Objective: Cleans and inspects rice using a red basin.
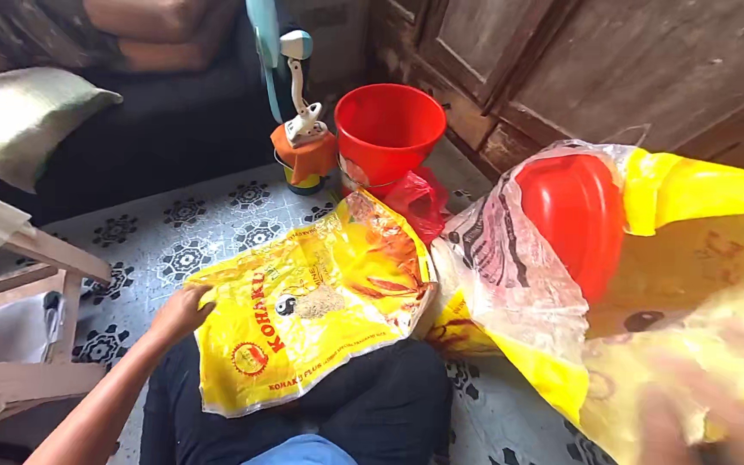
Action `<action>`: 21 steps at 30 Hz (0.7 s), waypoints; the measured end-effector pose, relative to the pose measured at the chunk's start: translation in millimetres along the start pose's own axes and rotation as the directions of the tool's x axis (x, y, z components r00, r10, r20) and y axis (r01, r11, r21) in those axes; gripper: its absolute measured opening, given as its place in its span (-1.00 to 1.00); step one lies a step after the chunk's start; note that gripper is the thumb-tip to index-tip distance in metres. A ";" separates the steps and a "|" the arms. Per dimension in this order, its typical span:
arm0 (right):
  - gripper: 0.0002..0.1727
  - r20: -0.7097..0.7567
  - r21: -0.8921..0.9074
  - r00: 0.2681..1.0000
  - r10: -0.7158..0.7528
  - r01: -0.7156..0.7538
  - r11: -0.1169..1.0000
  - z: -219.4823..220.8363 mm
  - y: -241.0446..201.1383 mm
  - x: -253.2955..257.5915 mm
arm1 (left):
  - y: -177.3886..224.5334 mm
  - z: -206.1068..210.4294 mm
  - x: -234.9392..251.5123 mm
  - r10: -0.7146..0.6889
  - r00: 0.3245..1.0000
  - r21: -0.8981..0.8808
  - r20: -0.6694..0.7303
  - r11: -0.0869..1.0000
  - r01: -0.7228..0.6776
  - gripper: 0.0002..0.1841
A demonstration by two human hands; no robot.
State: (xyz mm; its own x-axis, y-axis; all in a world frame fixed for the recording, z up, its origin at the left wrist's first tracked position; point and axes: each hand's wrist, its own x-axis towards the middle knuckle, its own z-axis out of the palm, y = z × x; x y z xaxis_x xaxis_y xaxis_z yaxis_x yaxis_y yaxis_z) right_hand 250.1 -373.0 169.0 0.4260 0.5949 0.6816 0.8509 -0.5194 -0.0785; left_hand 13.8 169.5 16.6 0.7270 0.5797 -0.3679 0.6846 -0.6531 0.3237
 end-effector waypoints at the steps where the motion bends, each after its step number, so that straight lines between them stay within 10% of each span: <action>1: -0.71 0.031 0.078 0.998 -0.052 0.050 0.996 17.4 -23.6 -2.9 | -26.3 8.1 -13.6 -0.088 0.996 -0.024 0.015 0.996 0.088 -0.50; 7: -0.71 0.426 0.274 0.857 -0.290 0.183 0.944 131.9 -99.5 -32.7 | -59.9 98.6 -77.9 -0.319 0.941 -0.170 0.109 0.927 0.334 -0.40; 13: -0.58 0.373 0.507 0.915 -0.153 -0.063 0.860 106.5 -81.7 27.3 | -21.9 146.6 -78.7 -0.193 0.981 -0.385 -0.032 0.908 0.166 -0.53; 16: -0.44 0.162 0.806 0.984 0.074 -0.175 0.566 66.7 -75.5 92.4 | -26.5 152.5 -69.5 -0.113 0.991 -0.352 -0.069 0.933 0.081 -0.54; 19: -0.08 -0.036 0.969 0.993 0.111 0.007 0.249 46.7 -94.0 134.5 | -35.5 152.8 -74.8 -0.089 0.986 -0.352 -0.140 0.935 0.035 -0.57; 21: -0.18 -0.115 0.988 0.990 0.084 0.106 0.114 44.7 -113.6 146.2 | -41.3 156.6 -79.5 -0.068 0.974 -0.390 -0.215 0.921 -0.022 -0.60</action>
State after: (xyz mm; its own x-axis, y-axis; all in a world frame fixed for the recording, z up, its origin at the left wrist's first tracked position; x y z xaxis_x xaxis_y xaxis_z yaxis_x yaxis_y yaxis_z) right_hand 229.4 -199.5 245.0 0.4578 0.4743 0.7519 0.4452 0.6098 -0.6557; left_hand -80.6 74.1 -103.9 0.6733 0.7137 -0.1931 0.6348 -0.4241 0.6459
